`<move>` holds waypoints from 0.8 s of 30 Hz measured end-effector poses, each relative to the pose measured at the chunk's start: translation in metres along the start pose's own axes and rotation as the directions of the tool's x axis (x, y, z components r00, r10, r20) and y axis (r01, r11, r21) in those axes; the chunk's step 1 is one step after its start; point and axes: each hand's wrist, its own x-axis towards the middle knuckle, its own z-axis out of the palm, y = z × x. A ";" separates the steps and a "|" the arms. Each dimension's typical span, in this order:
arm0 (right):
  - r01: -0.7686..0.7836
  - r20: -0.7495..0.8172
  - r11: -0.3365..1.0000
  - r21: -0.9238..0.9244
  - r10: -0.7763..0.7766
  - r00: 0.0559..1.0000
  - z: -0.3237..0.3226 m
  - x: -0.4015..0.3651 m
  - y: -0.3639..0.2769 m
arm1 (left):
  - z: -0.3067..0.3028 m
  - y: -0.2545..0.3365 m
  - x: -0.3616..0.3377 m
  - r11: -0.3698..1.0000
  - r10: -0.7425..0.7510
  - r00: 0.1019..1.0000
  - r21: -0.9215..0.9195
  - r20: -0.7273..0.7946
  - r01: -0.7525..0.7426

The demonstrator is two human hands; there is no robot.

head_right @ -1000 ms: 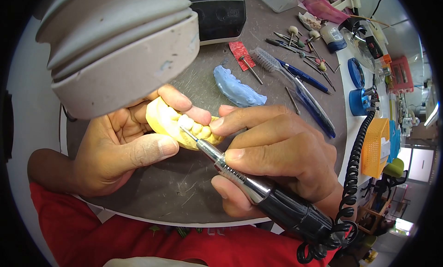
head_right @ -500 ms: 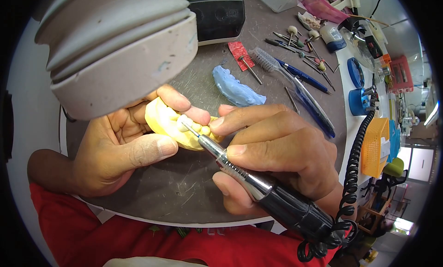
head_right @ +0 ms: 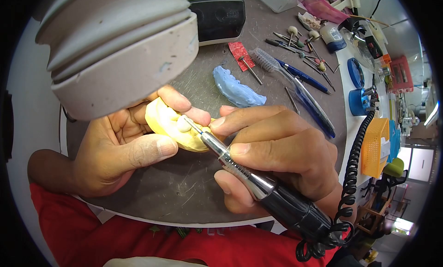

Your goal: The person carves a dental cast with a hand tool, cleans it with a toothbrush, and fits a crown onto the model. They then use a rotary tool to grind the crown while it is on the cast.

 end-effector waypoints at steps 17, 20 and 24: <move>0.013 -0.016 0.995 0.096 -0.011 1.000 0.006 -0.002 0.001 | 0.000 0.002 0.000 1.000 -0.012 1.000 -0.017 0.004 0.012; 0.018 -0.011 0.995 0.101 -0.017 1.000 0.004 -0.002 0.002 | 0.000 0.001 0.000 1.000 -0.004 1.000 -0.005 0.001 0.004; 0.003 0.021 0.996 0.087 -0.005 1.000 0.002 0.000 0.000 | 0.000 0.000 -0.001 1.000 -0.007 1.000 -0.008 -0.018 0.006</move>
